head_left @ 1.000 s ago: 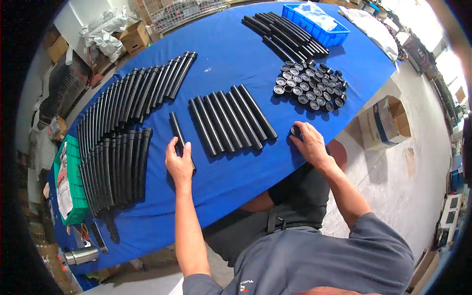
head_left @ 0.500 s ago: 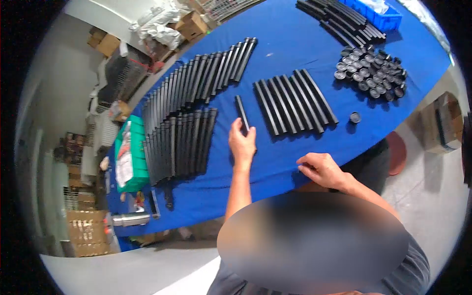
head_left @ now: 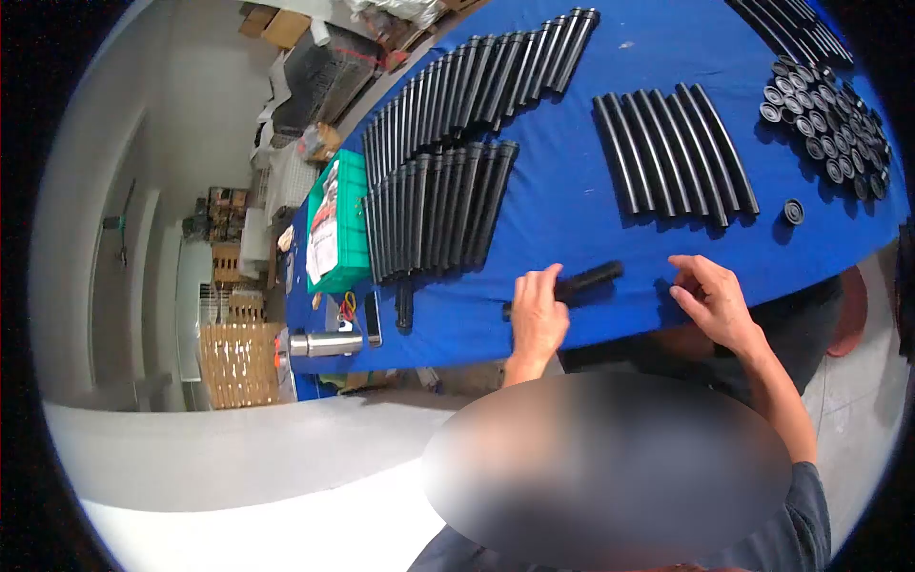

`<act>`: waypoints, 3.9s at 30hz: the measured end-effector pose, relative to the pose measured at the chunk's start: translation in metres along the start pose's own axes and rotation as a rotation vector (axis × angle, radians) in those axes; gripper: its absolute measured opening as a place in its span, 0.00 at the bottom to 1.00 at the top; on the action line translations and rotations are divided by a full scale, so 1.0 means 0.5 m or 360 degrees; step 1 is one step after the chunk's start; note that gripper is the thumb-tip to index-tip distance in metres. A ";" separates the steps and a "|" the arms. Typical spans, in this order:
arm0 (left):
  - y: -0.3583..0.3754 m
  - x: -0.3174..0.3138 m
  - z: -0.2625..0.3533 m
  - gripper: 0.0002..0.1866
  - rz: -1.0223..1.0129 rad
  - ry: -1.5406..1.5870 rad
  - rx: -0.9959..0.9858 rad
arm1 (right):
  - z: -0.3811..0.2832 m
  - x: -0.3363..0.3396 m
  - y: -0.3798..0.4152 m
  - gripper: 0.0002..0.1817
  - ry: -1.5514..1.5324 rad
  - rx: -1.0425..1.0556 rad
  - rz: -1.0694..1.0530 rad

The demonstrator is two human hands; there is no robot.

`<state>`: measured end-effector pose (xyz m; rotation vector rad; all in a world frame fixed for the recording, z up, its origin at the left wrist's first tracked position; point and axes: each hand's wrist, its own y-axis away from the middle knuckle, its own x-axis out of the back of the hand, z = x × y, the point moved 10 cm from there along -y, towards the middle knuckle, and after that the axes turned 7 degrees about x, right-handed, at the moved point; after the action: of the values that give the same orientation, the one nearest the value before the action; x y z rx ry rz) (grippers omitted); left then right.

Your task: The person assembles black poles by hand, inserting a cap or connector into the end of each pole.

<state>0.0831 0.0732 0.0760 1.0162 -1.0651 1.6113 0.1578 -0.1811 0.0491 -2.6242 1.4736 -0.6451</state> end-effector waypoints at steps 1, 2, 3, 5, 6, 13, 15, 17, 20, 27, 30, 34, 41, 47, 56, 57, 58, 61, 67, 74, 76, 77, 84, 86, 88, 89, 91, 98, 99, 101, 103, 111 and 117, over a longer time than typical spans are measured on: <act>0.004 0.002 0.025 0.28 -0.0041 0.0144 0.0003 | 0.003 -0.003 0.001 0.25 0.0003 0.0024 -0.0011; 0.006 0.000 0.051 0.28 -0.0071 0.0284 -0.0028 | 0.002 -0.006 0.001 0.29 0.0008 0.0048 -0.0026; 0.006 -0.003 0.078 0.27 -0.0096 0.0425 -0.0056 | 0.000 -0.010 -0.001 0.33 -0.0050 0.0004 -0.0069; 0.000 0.017 0.152 0.26 -0.0063 0.0628 -0.0178 | -0.017 -0.006 -0.003 0.40 -0.0164 -0.0086 -0.0152; 0.000 0.014 0.180 0.25 -0.0107 0.0731 -0.0218 | -0.044 0.001 -0.004 0.40 -0.0196 0.0002 -0.0153; -0.007 0.019 0.246 0.21 -0.0027 0.0890 -0.0374 | -0.087 0.027 0.000 0.31 -0.0285 0.0234 -0.0043; -0.007 -0.017 0.201 0.21 -0.0144 0.0828 -0.0266 | -0.041 0.026 0.004 0.29 -0.0346 0.0076 -0.0057; -0.011 -0.025 0.191 0.20 -0.0265 0.0773 -0.0236 | -0.029 0.012 0.003 0.29 -0.0414 -0.0001 -0.0123; -0.011 -0.033 0.176 0.16 -0.0471 0.0713 -0.0169 | -0.022 0.010 0.005 0.30 -0.0537 0.0241 -0.0100; 0.001 -0.028 0.192 0.19 -0.0607 0.0585 -0.0135 | 0.015 0.004 0.025 0.26 -0.0736 0.0129 -0.0237; -0.004 -0.034 0.203 0.23 -0.0562 0.0541 -0.0081 | 0.016 0.017 0.025 0.25 -0.0982 0.0121 -0.0166; -0.007 -0.069 0.159 0.24 -0.0635 0.0667 0.0158 | 0.013 0.019 0.026 0.25 -0.1091 0.0129 -0.0188; -0.022 -0.078 0.152 0.22 -0.0904 0.0773 0.0166 | 0.027 0.016 0.021 0.24 -0.1433 0.0150 -0.0075; -0.039 -0.068 0.211 0.22 -0.0818 0.0587 0.0059 | 0.035 0.022 0.017 0.20 -0.1461 0.0117 0.0011; -0.040 -0.079 0.201 0.24 -0.0893 0.0736 0.0024 | 0.061 0.007 0.017 0.17 -0.1663 -0.0037 0.0078; -0.039 -0.076 0.214 0.24 -0.0865 0.0698 0.0029 | 0.055 0.015 0.018 0.17 -0.1578 -0.0031 0.0080; -0.036 -0.072 0.218 0.24 -0.0835 0.0662 0.0036 | 0.051 0.020 0.018 0.17 -0.1494 -0.0025 0.0079; -0.025 -0.081 0.183 0.23 -0.0877 0.0809 0.0106 | 0.049 0.018 0.019 0.25 -0.1296 -0.0034 0.0006; -0.014 -0.072 0.179 0.16 -0.0622 0.2587 0.0609 | -0.010 0.028 0.017 0.43 -0.0606 0.0298 -0.0067; 0.103 -0.199 0.132 0.20 -0.0674 0.2840 0.1558 | 0.012 0.004 0.020 0.27 -0.0636 0.0327 -0.0114; 0.122 -0.194 0.132 0.21 -0.0983 0.2552 0.1420 | 0.012 0.012 0.023 0.23 -0.0600 0.0293 -0.0070; 0.134 -0.193 0.134 0.22 -0.1134 0.2402 0.1342 | 0.011 0.018 0.022 0.22 -0.0608 0.0239 -0.0065; 0.011 0.026 0.277 0.23 0.0113 0.0318 -0.0386 | 0.013 0.021 0.022 0.25 -0.0757 0.0068 -0.0106; -0.006 0.004 0.280 0.24 0.0043 0.0278 -0.0419 | 0.016 0.013 0.024 0.27 -0.0876 0.0155 -0.0044; -0.017 -0.024 0.248 0.21 -0.0117 0.0358 -0.0311 | 0.017 0.016 0.026 0.27 -0.0945 0.0189 -0.0026; -0.020 -0.036 0.237 0.19 -0.0201 0.0398 -0.0256 | 0.016 0.018 0.025 0.27 -0.0957 0.0181 -0.0043; -0.027 -0.041 0.241 0.16 -0.0361 0.0545 -0.0131 | 0.013 0.029 0.023 0.26 -0.0999 0.0163 -0.0032; -0.036 -0.040 0.276 0.18 -0.0660 0.0613 -0.0174 | 0.022 0.034 0.021 0.23 -0.1195 0.0154 0.0044; -0.037 -0.038 0.281 0.18 -0.0607 0.0560 -0.0192 | 0.027 0.032 0.021 0.22 -0.1175 0.0143 0.0035; -0.037 -0.041 0.274 0.20 -0.0599 0.0497 -0.0199 | 0.032 0.029 0.020 0.20 -0.1117 0.0084 -0.0016; -0.037 -0.052 0.251 0.24 -0.0679 0.0473 -0.0179 | 0.033 0.030 0.020 0.19 -0.1151 0.0046 -0.0040; -0.040 -0.047 0.314 0.21 -0.0681 0.0379 -0.0277 | 0.059 0.018 0.021 0.19 -0.1471 -0.0040 0.0160; -0.022 -0.054 0.196 0.14 -0.0568 0.0893 0.0244 | 0.016 0.030 0.020 0.40 -0.0737 0.0232 0.0078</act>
<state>0.1140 -0.0244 0.0806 0.7295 -0.3643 1.5589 0.1597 -0.2002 0.0439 -2.3977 1.2884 -0.1161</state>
